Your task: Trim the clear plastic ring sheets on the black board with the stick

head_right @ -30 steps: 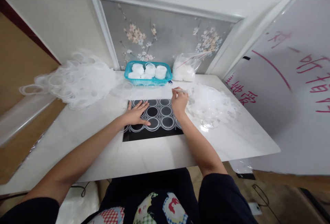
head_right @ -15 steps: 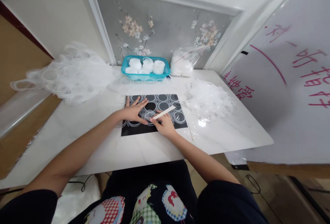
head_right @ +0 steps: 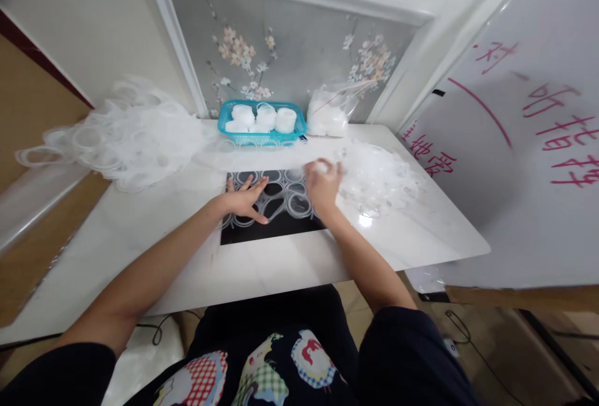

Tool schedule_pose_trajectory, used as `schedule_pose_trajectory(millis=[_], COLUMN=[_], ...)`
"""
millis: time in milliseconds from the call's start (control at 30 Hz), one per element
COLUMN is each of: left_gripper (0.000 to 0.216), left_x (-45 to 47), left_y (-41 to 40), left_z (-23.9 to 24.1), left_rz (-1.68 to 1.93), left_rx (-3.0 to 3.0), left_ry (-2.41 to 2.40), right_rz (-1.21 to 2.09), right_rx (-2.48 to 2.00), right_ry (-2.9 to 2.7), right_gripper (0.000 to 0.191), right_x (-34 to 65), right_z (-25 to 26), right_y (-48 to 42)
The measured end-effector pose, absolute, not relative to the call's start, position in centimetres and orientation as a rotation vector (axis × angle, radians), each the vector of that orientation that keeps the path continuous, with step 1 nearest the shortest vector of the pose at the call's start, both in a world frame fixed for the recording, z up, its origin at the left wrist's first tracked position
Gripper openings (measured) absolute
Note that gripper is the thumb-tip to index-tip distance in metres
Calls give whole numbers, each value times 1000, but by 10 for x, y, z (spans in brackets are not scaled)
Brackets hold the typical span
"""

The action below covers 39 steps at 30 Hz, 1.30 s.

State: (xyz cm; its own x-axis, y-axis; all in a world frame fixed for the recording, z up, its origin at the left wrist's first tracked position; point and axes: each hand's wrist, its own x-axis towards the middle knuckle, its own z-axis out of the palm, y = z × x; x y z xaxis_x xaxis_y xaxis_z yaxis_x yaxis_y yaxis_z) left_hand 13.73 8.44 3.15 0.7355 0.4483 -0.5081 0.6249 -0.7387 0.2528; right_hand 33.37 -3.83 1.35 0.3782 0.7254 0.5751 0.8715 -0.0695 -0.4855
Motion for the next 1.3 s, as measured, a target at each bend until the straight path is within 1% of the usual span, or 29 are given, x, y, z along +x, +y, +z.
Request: schedule_pose_trajectory(millis=[33, 67, 133, 233, 333, 433, 567, 700, 833, 1067, 1167, 1300], left_gripper=[136, 138, 137, 127, 115, 109, 112, 114, 115, 115, 115, 113], left_x=[137, 137, 140, 155, 177, 191, 195, 195, 197, 196, 197, 198], left_y=[85, 86, 87, 85, 82, 82, 87, 88, 86, 87, 87, 86], left_z=[33, 34, 36, 36, 33, 27, 19, 19, 23, 21, 21, 22], left_rz=[-596, -606, -601, -466, -331, -340, -390, -429, -485, -478, -498, -514], left_rx=[2529, 2532, 2529, 2550, 2634, 2660, 2632, 2642, 2644, 2648, 2653, 2669], left_ry=[817, 809, 782, 760, 760, 789, 844, 859, 870, 866, 875, 871], right_rz=[-266, -229, -20, 300, 377, 360, 340, 339, 354, 308, 216, -50], right_rx=[-1851, -1830, -1774, -1708, -1681, -1701, -1714, -1718, -1714, -1721, -1783, -1856], right_ry=[-1225, -1214, -1322, -1395, -1326, -1334, -1352, -1350, -1318, -1387, -1466, -1743], right_gripper=[34, 34, 32, 34, 37, 32, 24, 20, 20, 21, 22, 19], right_x=[347, 357, 364, 354, 344, 345, 350, 348, 346, 347, 338, 344], right_z=[17, 18, 10, -12, -27, -31, -33, -36, -35, -34, -34, -19], right_y=[-32, -28, -27, -35, -41, -39, -35, -37, -39, -40, -42, -34])
